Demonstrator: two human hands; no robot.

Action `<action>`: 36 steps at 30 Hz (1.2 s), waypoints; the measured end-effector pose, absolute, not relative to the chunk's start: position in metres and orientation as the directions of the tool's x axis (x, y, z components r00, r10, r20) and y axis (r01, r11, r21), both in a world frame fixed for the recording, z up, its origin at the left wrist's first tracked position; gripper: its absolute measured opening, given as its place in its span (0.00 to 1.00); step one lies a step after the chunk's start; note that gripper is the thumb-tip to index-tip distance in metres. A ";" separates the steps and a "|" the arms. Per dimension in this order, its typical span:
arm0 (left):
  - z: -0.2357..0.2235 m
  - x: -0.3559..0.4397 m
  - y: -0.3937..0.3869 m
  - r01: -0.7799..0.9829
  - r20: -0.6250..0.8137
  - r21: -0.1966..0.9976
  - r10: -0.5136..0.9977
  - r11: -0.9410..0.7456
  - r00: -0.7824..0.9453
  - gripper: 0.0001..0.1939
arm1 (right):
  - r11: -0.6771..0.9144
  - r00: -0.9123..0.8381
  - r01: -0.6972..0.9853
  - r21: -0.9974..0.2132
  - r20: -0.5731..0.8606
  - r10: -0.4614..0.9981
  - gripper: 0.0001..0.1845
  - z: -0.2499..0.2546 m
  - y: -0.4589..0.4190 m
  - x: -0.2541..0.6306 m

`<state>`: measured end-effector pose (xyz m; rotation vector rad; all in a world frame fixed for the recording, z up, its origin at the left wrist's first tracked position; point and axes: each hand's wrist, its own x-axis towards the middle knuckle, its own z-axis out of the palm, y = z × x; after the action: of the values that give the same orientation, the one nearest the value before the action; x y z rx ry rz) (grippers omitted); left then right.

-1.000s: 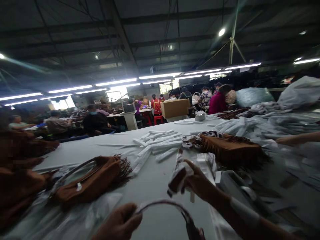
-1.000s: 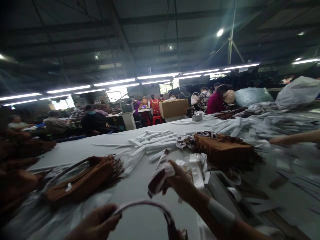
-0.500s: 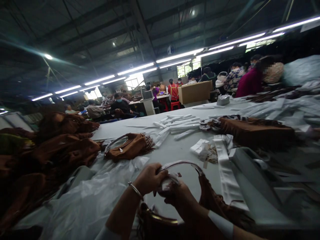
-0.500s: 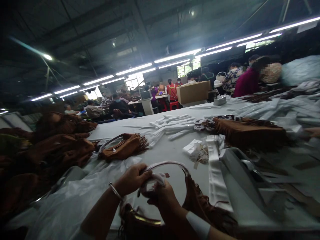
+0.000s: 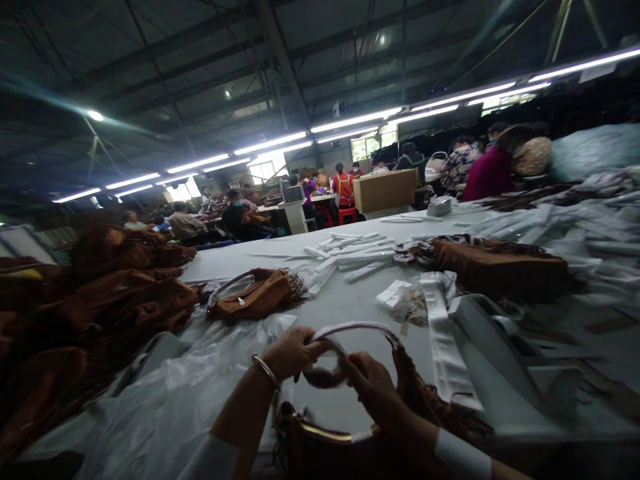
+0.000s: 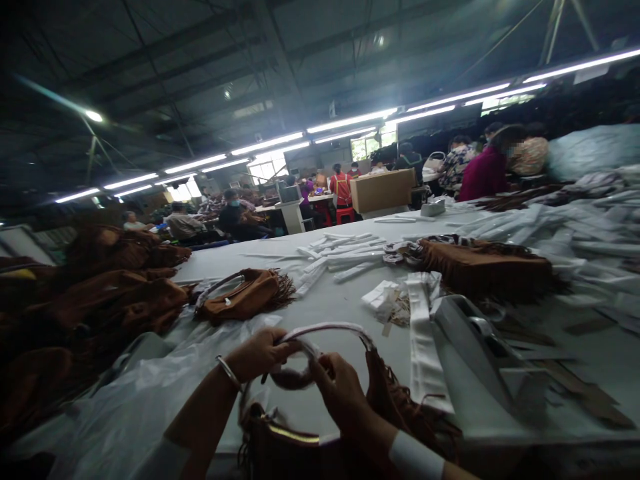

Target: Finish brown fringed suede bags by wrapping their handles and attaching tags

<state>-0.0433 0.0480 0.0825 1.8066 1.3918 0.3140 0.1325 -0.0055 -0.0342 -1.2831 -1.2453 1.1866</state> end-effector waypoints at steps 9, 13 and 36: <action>0.081 -0.041 0.052 0.646 -0.255 0.758 0.876 -0.082 0.410 0.32 | 0.045 -0.361 -0.150 -0.988 0.098 0.927 0.23 -0.013 0.009 0.142; 0.078 -0.047 0.055 0.577 -0.236 0.815 0.878 -0.055 0.417 0.34 | -0.188 -0.524 -0.380 -0.905 0.044 0.851 0.28 -0.013 0.001 0.149; 0.075 -0.044 0.053 0.552 -0.297 0.833 0.800 -0.051 0.522 0.28 | 0.051 -0.114 -0.287 -0.956 0.087 0.990 0.16 -0.033 0.024 0.147</action>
<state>-0.0437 0.0532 0.0747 1.7270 1.1432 0.2992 0.1467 0.0245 -0.0333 -0.8823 -1.1138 1.3696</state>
